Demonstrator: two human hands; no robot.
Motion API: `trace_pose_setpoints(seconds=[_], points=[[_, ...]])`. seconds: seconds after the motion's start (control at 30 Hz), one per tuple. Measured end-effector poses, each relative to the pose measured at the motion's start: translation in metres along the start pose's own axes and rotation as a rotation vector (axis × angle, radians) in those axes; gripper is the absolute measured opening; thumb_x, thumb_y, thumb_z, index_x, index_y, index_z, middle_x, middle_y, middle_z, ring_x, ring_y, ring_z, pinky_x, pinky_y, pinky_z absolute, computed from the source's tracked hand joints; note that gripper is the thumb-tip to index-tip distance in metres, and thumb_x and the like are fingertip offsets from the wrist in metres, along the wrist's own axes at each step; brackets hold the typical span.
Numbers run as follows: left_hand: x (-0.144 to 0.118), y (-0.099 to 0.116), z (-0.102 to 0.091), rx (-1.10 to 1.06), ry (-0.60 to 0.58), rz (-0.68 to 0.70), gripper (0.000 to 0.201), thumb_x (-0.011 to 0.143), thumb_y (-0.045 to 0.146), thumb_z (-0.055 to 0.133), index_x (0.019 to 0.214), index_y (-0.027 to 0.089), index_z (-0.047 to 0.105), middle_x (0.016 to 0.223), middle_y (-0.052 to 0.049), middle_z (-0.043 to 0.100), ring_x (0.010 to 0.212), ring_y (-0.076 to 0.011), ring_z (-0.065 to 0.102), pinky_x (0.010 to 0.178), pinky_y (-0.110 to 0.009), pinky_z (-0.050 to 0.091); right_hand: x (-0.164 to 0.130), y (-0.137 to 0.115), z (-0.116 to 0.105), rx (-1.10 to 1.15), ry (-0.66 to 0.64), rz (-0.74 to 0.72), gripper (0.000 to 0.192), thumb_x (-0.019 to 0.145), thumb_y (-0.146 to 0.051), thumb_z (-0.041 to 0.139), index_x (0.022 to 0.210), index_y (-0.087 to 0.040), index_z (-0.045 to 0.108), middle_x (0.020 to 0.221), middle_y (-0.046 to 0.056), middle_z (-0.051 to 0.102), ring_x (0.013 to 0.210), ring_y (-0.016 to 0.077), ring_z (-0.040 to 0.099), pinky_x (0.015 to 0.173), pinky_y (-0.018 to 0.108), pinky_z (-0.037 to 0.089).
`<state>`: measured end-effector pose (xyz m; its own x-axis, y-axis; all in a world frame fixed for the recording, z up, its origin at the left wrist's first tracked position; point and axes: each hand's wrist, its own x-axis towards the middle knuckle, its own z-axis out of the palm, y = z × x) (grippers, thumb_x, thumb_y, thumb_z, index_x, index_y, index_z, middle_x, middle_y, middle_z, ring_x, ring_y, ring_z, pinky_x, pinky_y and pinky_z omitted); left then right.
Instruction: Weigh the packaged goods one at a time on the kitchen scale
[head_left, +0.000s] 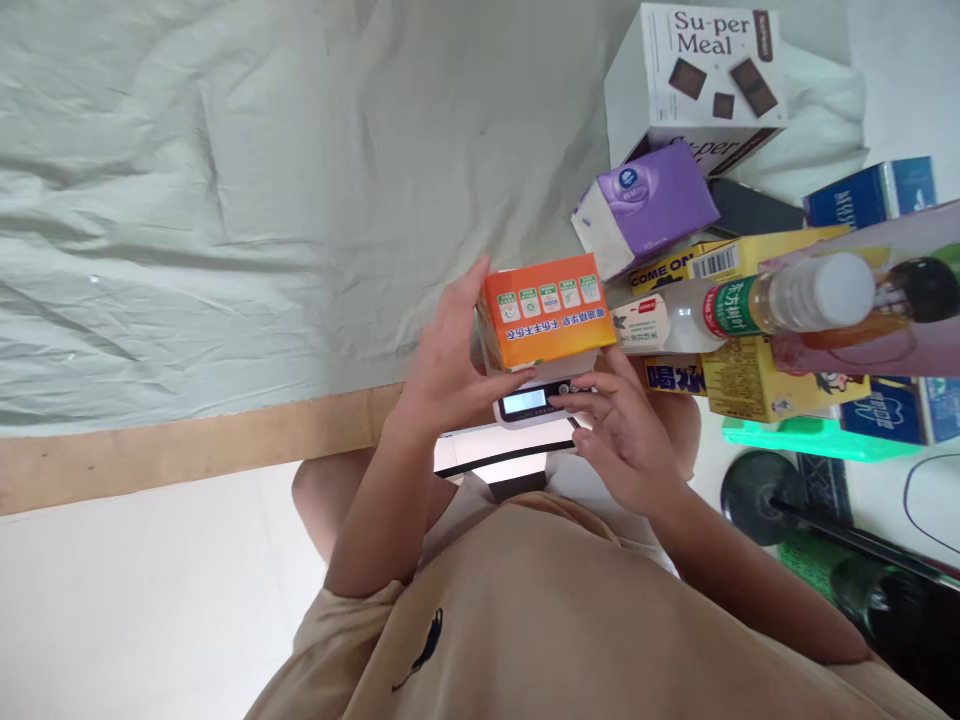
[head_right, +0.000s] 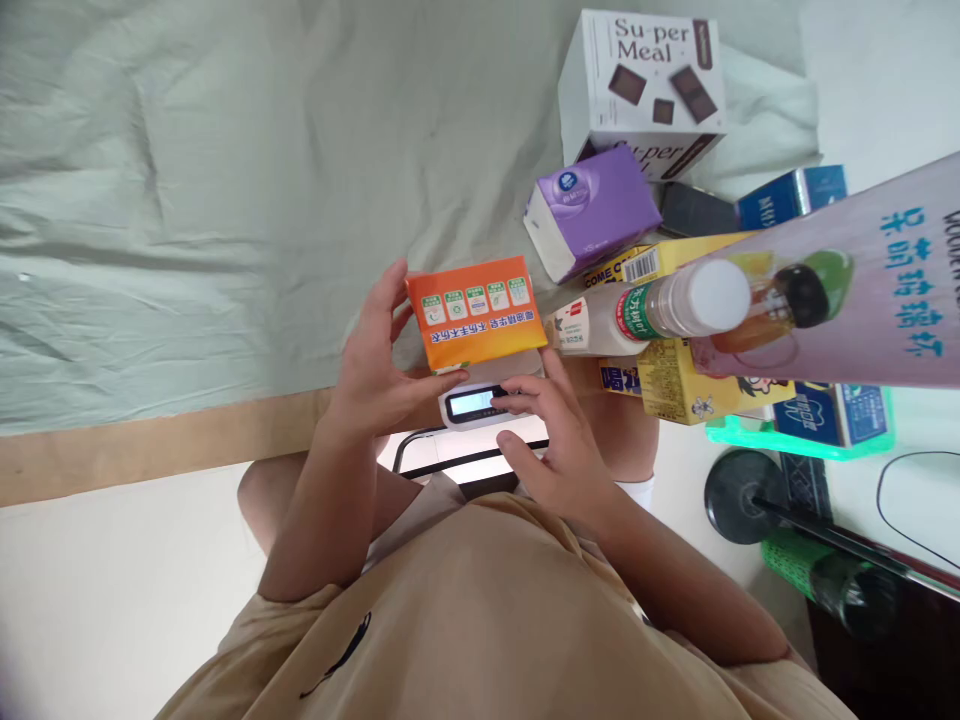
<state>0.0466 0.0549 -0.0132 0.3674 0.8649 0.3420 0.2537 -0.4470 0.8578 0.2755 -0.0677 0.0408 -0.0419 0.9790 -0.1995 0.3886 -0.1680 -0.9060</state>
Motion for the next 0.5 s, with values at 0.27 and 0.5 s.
trace_pose_setpoints(seconds=[0.27, 0.5], points=[[0.0, -0.001, 0.004, 0.003, 0.096, 0.013, 0.104, 0.085, 0.073, 0.083, 0.168, 0.036, 0.032, 0.16, -0.011, 0.059, 0.147, -0.0331, 0.063, 0.116, -0.052, 0.064, 0.002, -0.008, 0.001, -0.005, -0.001, 0.017, 0.036, 0.098, -0.032, 0.068, 0.134, -0.033, 0.064, 0.183, 0.007, 0.023, 0.121, 0.0238, 0.079, 0.11, 0.048, 0.065], [-0.004, 0.001, -0.015, -0.037, 0.272, 0.049, 0.107, 0.072, 0.075, 0.092, 0.161, 0.042, 0.042, 0.157, -0.009, 0.059, 0.147, -0.0354, 0.063, 0.112, -0.054, 0.067, -0.011, -0.019, 0.006, -0.041, -0.006, -0.077, 0.035, 0.102, -0.038, 0.065, 0.137, -0.031, 0.06, 0.188, 0.009, 0.009, 0.122, 0.0239, 0.078, 0.105, 0.044, 0.068]])
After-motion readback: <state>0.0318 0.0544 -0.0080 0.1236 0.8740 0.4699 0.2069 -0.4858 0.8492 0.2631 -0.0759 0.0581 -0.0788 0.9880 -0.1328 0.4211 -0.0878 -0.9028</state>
